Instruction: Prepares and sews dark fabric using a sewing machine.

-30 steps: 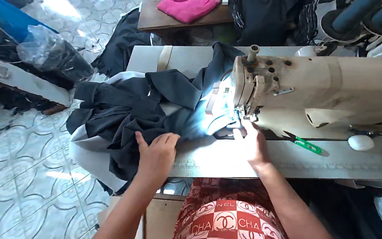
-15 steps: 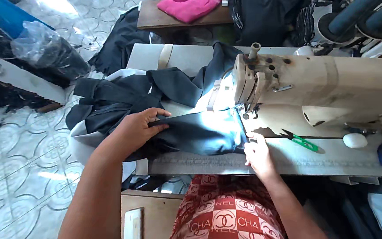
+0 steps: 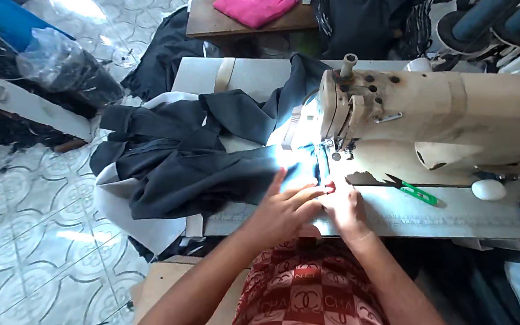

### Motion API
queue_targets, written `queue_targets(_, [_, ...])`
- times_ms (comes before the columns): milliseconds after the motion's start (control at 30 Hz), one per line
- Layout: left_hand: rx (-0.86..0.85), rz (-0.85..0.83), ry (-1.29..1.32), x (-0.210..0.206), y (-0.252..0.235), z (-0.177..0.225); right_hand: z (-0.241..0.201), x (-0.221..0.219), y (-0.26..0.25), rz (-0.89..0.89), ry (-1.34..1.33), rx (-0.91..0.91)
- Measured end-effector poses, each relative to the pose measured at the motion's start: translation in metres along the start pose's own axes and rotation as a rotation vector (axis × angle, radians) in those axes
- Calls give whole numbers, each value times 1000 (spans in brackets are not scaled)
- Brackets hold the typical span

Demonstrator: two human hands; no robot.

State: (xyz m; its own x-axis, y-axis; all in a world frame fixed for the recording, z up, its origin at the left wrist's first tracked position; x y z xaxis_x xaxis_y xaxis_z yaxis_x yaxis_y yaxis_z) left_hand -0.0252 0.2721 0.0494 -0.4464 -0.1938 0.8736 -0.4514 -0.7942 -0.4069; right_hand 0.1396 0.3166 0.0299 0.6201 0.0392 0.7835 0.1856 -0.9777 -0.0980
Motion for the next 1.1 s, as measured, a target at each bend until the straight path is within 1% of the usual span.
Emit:
queue_targets(67, [51, -40, 23, -31, -5, -7, 2, 4, -1, 27, 11, 30])
queue_targets(133, [83, -40, -46, -40, -8, -19, 2, 6, -3, 36, 10, 60])
queue_targets(267, [-8, -44, -77, -35, -14, -26, 0, 0, -8, 47, 32, 105])
queue_targets(400, [-76, -99, -30, -35, -15, -32, 0, -1, -11, -18, -1, 84])
queue_targets(467, [-77, -136, -23, -35, -16, -31, 2, 0, -11, -53, -9, 95])
queue_targets(567, [-62, -149, -27, -34, -16, -29, 0, 4, -11, -121, 28, 96])
queue_targets(733, [-53, -129, -17, -31, -19, -29, -2, 5, -8, -127, 75, 129])
queue_targets(833, [-72, -118, -26, -33, -17, -31, 6, -2, -3, -20, 135, 248])
queue_targets(933, [-69, -128, -26, -32, -16, -30, 6, -5, 2, 52, 247, 324])
queue_targets(1100, [-46, -158, -45, -28, -18, -28, 3, -7, 5, 92, 338, 366])
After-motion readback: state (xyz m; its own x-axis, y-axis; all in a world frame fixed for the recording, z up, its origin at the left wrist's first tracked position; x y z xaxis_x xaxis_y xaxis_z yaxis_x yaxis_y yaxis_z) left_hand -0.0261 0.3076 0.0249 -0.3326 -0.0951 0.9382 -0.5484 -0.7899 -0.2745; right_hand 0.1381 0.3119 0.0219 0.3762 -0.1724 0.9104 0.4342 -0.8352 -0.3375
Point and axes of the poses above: each hand's wrist, its own y-axis away from the middle knuckle, its own x-axis out of the back of the hand, z = x × y, the point moved 3 cm from there along -y, towards the middle knuckle, and after that the axes turned 3 degrees about x, right-handed, at the moved point
